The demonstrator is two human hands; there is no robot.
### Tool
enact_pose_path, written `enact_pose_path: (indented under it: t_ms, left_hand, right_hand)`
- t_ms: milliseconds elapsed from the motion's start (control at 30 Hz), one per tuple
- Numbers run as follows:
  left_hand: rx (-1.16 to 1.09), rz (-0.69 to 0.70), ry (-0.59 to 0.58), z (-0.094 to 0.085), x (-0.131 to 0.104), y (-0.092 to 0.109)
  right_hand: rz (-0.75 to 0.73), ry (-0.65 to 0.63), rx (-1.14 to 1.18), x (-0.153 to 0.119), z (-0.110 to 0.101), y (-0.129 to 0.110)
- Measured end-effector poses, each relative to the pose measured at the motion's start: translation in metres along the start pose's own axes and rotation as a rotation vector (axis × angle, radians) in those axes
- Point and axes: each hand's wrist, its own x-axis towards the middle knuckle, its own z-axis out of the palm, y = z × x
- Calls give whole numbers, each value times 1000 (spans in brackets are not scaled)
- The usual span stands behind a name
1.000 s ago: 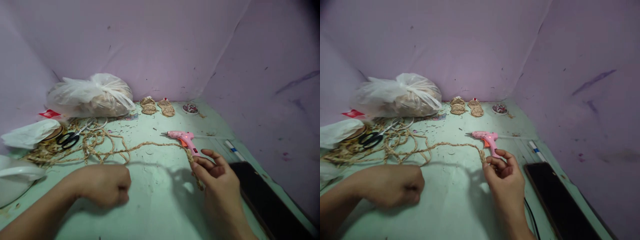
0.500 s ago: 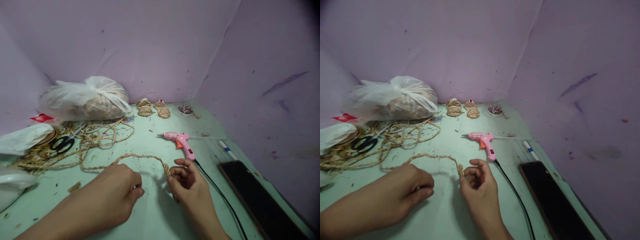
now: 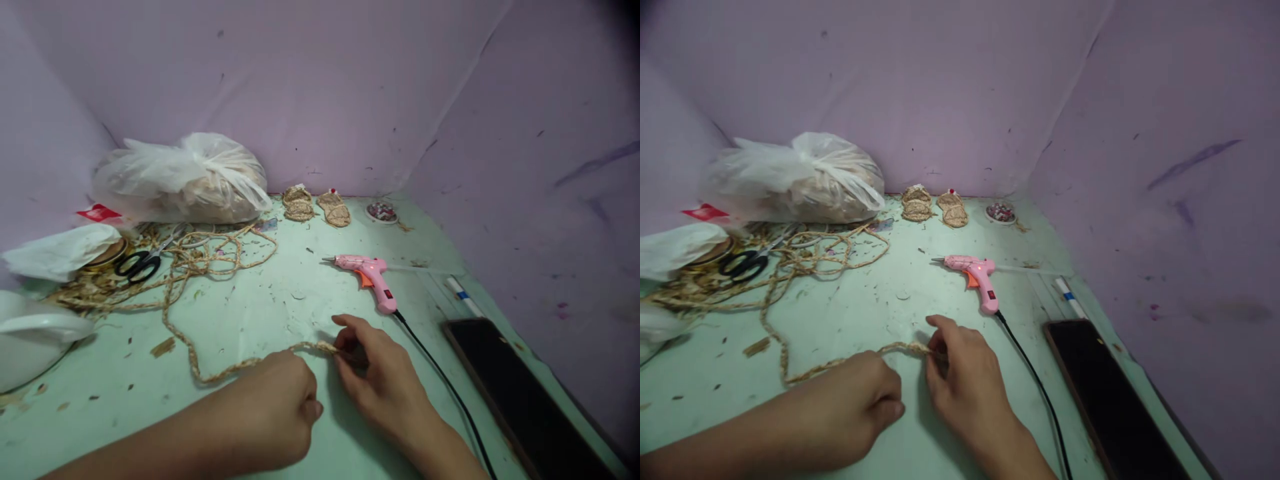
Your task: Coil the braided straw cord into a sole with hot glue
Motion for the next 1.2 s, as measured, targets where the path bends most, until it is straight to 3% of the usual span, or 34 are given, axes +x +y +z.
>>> enact_pose_path:
  t_ms: [200, 333, 500, 600, 700, 1000, 1100, 1200]
  left_hand:
    - [-743, -132, 98, 20, 23, 8]
    - [-917, -96, 150, 24, 26, 6]
    - [-892, -25, 220, 25, 21, 2]
    - [-727, 19, 319, 25, 18, 0]
    - [-557, 15, 382, 23, 15, -1]
    - [-466, 40, 325, 10, 8, -7]
    - [-436, 11, 345, 7, 7, -12]
    - [-420, -54, 390, 6, 9, -18]
  right_hand:
    - [263, 193, 432, 2, 5, -8]
    - [298, 172, 554, 1, 9, -11]
    - [312, 144, 674, -6, 20, -16]
    - [373, 188, 798, -8, 27, -20]
    - [388, 113, 859, -7, 28, -21]
    - [260, 64, 809, -13, 38, -26]
    - [242, 73, 748, -6, 26, -23]
    - [251, 126, 462, 16, -13, -8]
